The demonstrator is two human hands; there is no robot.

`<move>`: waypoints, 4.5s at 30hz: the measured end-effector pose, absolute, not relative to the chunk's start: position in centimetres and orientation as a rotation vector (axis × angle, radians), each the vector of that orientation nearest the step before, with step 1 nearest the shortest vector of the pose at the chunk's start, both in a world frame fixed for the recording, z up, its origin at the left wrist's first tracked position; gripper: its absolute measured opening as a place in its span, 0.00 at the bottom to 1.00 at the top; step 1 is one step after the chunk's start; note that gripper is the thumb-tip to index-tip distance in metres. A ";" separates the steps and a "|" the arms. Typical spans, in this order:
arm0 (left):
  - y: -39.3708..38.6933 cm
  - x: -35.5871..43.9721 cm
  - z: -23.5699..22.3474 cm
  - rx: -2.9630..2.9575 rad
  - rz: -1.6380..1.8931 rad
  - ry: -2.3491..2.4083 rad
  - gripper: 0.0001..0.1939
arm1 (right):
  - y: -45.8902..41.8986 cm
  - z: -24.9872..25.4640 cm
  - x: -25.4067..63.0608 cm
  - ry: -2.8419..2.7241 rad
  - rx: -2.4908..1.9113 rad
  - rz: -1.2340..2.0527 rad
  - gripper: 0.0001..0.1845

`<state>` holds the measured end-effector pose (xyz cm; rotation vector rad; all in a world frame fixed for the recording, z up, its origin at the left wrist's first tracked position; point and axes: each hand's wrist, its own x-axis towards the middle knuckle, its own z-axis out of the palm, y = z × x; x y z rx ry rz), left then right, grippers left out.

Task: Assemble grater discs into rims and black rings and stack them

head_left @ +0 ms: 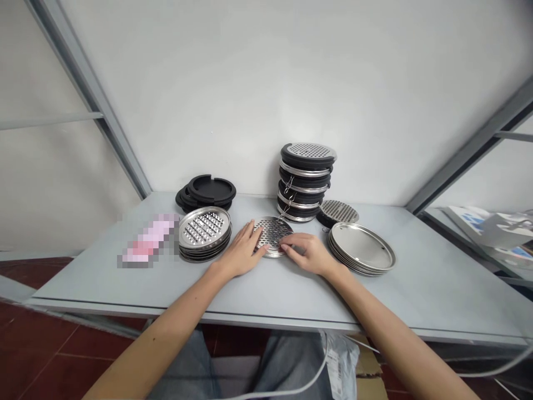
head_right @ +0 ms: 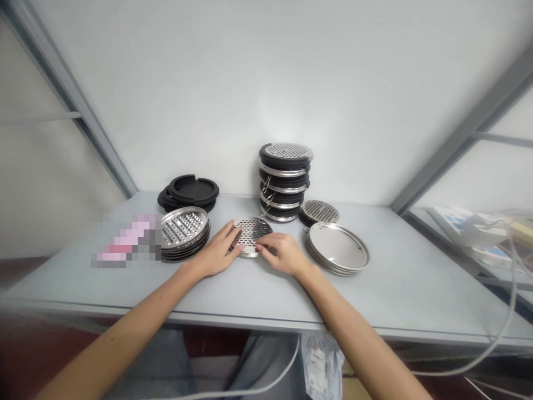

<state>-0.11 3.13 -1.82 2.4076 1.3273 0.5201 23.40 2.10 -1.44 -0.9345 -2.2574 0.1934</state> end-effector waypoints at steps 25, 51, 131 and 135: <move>3.0 -0.3 -1.7 2.564 0.338 1.227 0.28 | 3.3 -2.0 23.5 -2.276 -1.282 -0.050 0.22; 16.1 -16.2 9.6 2.804 0.077 1.451 0.28 | 3.4 -1.7 24.5 -2.241 -1.073 0.231 0.21; 2.8 -1.2 1.5 2.814 0.584 1.083 0.18 | 1.6 0.9 26.7 -2.064 -0.948 0.071 0.13; 3.1 0.0 1.6 2.855 0.567 1.159 0.17 | 1.5 0.7 26.0 -2.183 -0.973 0.255 0.17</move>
